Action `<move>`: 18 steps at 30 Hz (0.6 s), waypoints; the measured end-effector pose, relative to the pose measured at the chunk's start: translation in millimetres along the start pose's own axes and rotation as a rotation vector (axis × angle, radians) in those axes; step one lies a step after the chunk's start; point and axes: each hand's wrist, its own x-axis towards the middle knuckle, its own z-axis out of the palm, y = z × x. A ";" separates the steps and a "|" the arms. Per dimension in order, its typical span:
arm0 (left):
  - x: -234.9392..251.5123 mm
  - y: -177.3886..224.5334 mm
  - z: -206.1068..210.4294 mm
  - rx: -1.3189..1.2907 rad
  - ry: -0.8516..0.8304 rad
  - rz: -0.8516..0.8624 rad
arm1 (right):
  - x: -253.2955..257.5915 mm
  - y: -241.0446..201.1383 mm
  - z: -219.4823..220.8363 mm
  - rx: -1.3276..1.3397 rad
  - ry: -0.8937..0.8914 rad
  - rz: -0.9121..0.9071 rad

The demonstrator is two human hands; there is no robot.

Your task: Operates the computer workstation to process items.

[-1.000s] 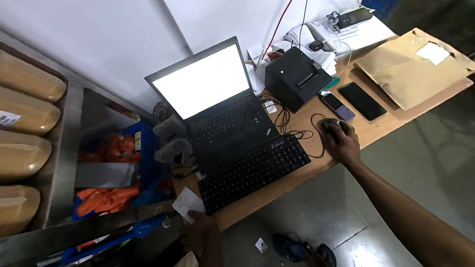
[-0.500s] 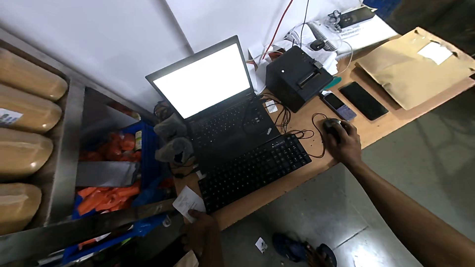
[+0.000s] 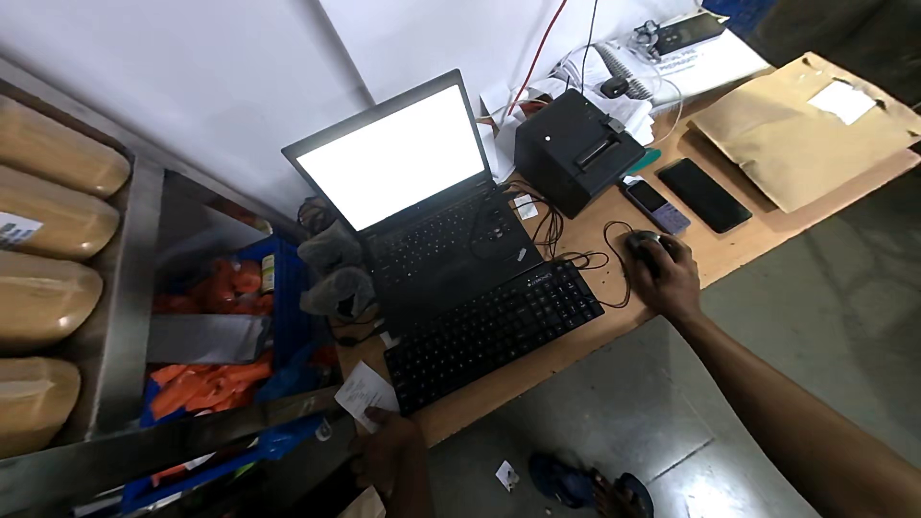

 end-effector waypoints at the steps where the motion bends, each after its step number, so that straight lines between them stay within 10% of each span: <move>1: -0.5 0.1 -0.1 -0.002 0.003 0.004 | 0.0 -0.1 -0.2 0.003 -0.006 0.003; 18: -5.5 3.7 -4.9 0.010 -0.004 0.017 | 0.9 1.2 1.5 -0.037 -0.003 0.046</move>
